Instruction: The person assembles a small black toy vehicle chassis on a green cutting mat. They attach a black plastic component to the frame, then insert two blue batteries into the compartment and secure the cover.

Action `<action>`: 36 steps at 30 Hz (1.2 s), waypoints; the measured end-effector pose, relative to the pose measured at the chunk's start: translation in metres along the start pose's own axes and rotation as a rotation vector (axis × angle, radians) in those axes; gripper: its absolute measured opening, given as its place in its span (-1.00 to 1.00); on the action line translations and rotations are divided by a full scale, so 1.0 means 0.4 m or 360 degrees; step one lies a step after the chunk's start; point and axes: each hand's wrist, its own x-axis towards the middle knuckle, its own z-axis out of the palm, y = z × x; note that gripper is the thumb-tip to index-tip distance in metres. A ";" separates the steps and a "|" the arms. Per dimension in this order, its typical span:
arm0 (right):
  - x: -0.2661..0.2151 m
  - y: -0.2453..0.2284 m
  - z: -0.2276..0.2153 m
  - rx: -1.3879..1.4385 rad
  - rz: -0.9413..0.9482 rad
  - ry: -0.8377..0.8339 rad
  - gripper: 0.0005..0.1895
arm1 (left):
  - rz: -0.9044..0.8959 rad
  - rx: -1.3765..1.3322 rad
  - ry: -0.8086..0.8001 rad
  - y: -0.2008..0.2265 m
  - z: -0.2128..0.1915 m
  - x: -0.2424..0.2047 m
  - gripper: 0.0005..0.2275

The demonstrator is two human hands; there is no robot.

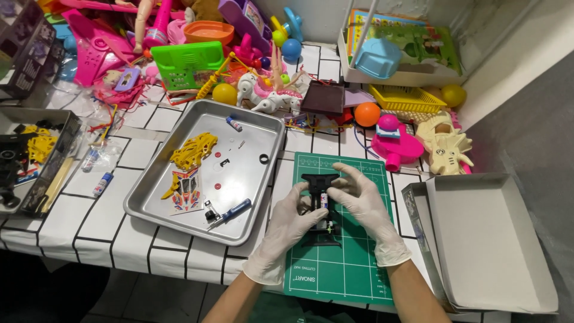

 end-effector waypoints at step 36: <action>0.095 -0.292 0.110 -0.0578 -0.0632 -0.0274 -0.84 | 0.0150 0.0147 -0.0052 -0.024 -0.026 0.013 -0.29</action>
